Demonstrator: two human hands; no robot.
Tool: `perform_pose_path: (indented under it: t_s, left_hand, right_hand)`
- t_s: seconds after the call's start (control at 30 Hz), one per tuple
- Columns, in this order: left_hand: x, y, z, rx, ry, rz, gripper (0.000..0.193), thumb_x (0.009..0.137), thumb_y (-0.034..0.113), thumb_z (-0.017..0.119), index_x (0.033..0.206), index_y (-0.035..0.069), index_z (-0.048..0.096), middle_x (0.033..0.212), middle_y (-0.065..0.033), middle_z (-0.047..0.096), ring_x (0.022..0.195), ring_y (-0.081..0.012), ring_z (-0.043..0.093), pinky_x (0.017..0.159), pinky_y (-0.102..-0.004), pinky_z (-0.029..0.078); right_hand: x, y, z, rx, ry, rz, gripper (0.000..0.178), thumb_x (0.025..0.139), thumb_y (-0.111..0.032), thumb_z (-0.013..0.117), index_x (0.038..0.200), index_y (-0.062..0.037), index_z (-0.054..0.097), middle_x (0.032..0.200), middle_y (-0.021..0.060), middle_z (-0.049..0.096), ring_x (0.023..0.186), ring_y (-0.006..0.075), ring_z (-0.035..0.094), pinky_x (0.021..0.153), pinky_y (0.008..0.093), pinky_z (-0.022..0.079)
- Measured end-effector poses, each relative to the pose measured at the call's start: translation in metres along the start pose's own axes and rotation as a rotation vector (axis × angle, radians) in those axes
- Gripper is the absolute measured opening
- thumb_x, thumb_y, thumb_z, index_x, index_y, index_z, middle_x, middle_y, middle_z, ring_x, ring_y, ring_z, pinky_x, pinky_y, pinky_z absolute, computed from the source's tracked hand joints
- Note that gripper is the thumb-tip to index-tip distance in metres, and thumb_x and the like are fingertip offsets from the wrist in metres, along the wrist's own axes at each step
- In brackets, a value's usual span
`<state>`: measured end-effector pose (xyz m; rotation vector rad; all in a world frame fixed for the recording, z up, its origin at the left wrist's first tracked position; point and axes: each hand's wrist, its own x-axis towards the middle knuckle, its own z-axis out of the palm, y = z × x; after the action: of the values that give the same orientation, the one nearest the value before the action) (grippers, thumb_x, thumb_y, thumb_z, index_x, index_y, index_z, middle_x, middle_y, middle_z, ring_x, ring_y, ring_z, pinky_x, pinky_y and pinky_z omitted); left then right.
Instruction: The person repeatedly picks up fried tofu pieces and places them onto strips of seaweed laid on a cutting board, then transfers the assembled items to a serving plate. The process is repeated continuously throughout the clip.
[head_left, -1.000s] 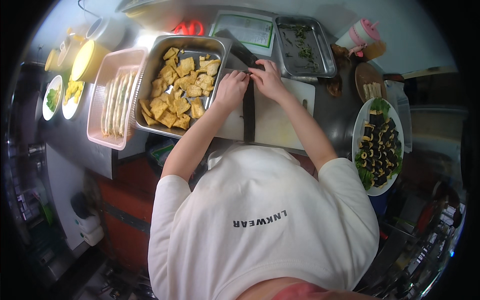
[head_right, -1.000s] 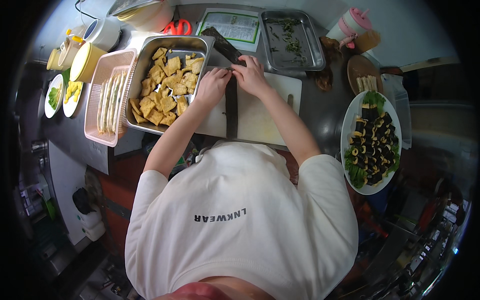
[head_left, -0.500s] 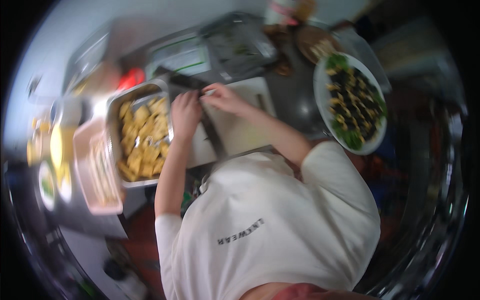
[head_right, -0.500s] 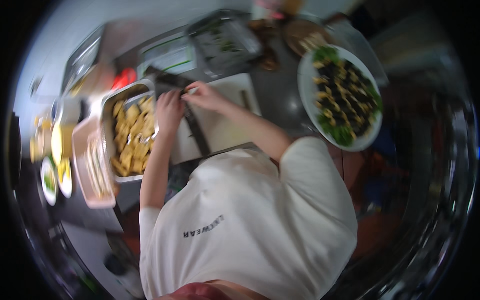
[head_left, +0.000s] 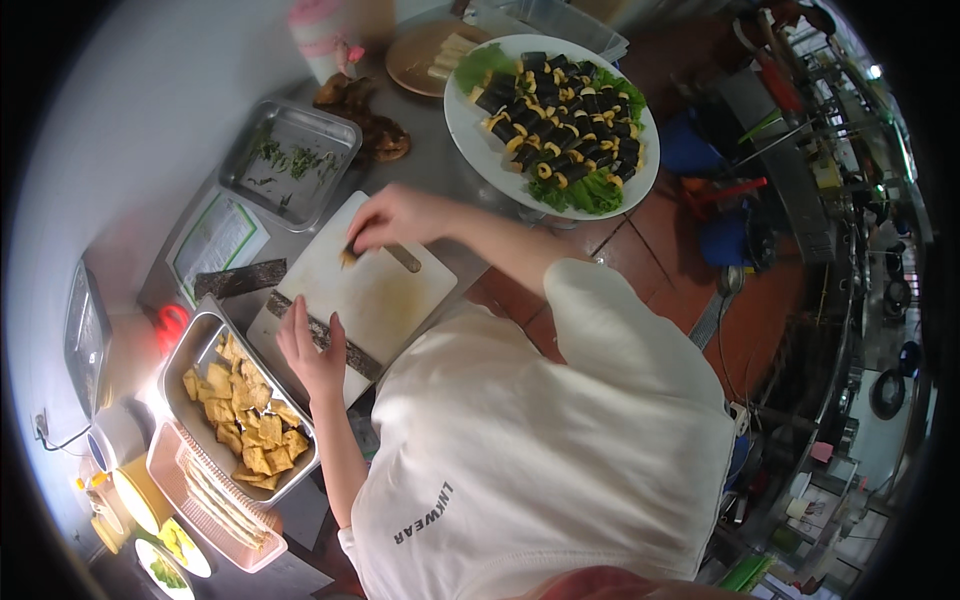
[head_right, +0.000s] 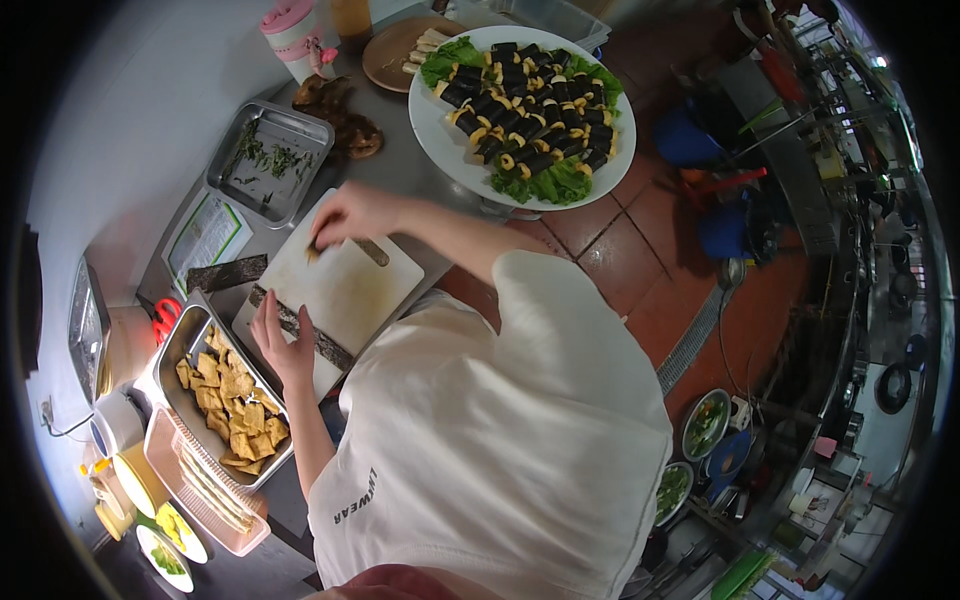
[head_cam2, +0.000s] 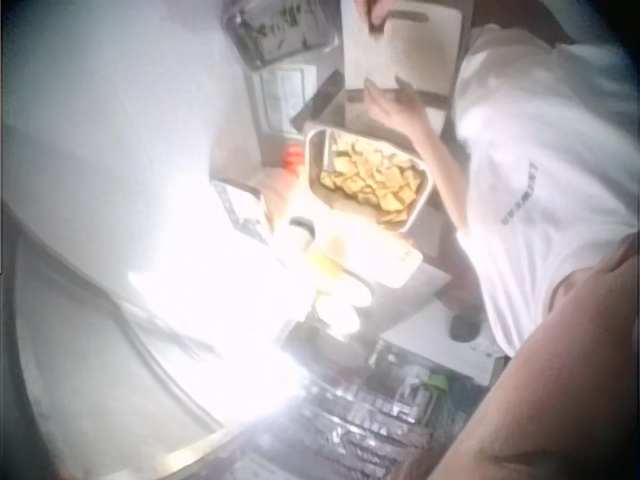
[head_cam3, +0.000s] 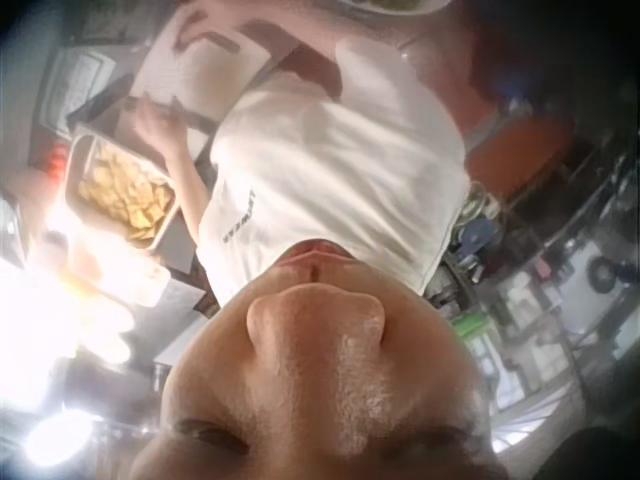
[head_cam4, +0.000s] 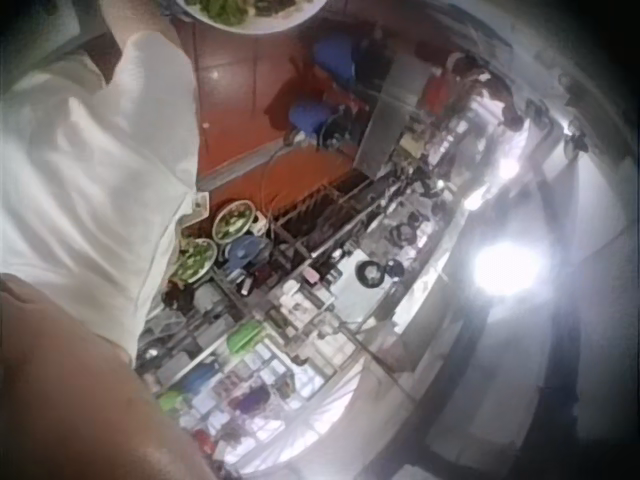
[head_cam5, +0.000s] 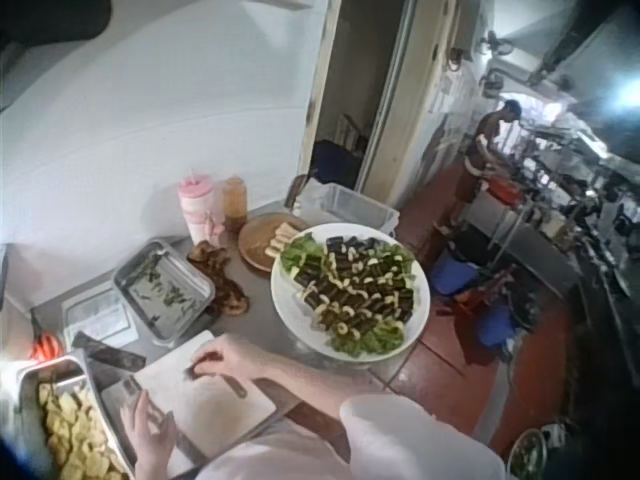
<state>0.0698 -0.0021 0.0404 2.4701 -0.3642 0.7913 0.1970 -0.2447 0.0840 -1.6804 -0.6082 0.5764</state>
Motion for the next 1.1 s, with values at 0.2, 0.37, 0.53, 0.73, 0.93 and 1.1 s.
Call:
perform_pose_path:
  t_s: [0.2,0.37,0.53,0.73,0.93,1.1]
  left_hand:
    - [-0.033,0.0,-0.002,0.012,0.019,-0.15,0.045,0.079,0.006,0.07,0.122,0.0,0.055,0.113,-0.015,0.059,0.101,-0.0325,0.055,0.088,-0.0417,0.043]
    - [-0.051,-0.003,0.008,-0.073,0.001,-0.2,0.038,0.082,0.007,0.068,0.117,0.0,0.058,0.111,-0.015,0.06,0.101,-0.033,0.055,0.088,-0.0415,0.043]
    - [-0.053,0.003,0.008,-0.047,0.027,-0.267,0.034,0.082,0.006,0.067,0.115,0.002,0.059,0.111,-0.0152,0.06,0.101,-0.0333,0.055,0.088,-0.0411,0.044]
    - [-0.057,0.004,0.007,-0.054,0.056,-0.332,0.033,0.081,0.007,0.068,0.113,0.003,0.061,0.11,-0.0156,0.06,0.102,-0.0334,0.055,0.088,-0.04,0.044]
    - [-0.055,0.005,0.003,-0.064,0.052,-0.377,0.027,0.079,0.006,0.069,0.105,0.004,0.064,0.106,-0.013,0.062,0.101,-0.0318,0.057,0.089,-0.0397,0.045]
    - [-0.061,0.002,-0.012,0.025,0.062,-0.309,0.023,0.073,0.004,0.069,0.095,0.006,0.065,0.1,-0.0097,0.063,0.096,-0.031,0.058,0.084,-0.04,0.046]
  right_hand:
    - [-0.075,-0.024,-0.139,-0.099,0.518,0.069,0.023,0.088,-0.012,0.067,0.106,0.003,0.067,0.097,0.0134,0.07,0.08,0.0183,0.07,0.075,0.0259,0.055]
    - [-0.093,-0.014,-0.183,-0.182,0.475,0.269,0.026,0.089,-0.012,0.066,0.111,0.0022,0.066,0.104,0.0142,0.068,0.09,0.0191,0.068,0.08,0.027,0.055]
    - [-0.082,0.01,-0.167,-0.41,0.541,0.243,0.029,0.085,-0.013,0.068,0.113,-0.0034,0.067,0.1,0.013,0.069,0.086,0.0206,0.069,0.078,0.029,0.054]
    - [-0.091,0.014,-0.1,-0.856,0.833,0.091,0.022,0.079,-0.016,0.072,0.094,-0.001,0.065,0.091,0.0164,0.065,0.083,0.0316,0.066,0.072,0.0397,0.052]
    - [-0.097,0.007,-0.086,-1.197,0.716,0.208,0.017,0.08,-0.015,0.067,0.09,-0.0029,0.062,0.091,0.0157,0.058,0.084,0.037,0.06,0.073,0.0449,0.049]
    - [-0.069,-0.025,-0.07,-1.276,0.74,0.157,0.025,0.079,-0.021,0.071,0.096,-0.0036,0.066,0.095,0.0118,0.056,0.092,0.0327,0.059,0.079,0.0412,0.048]
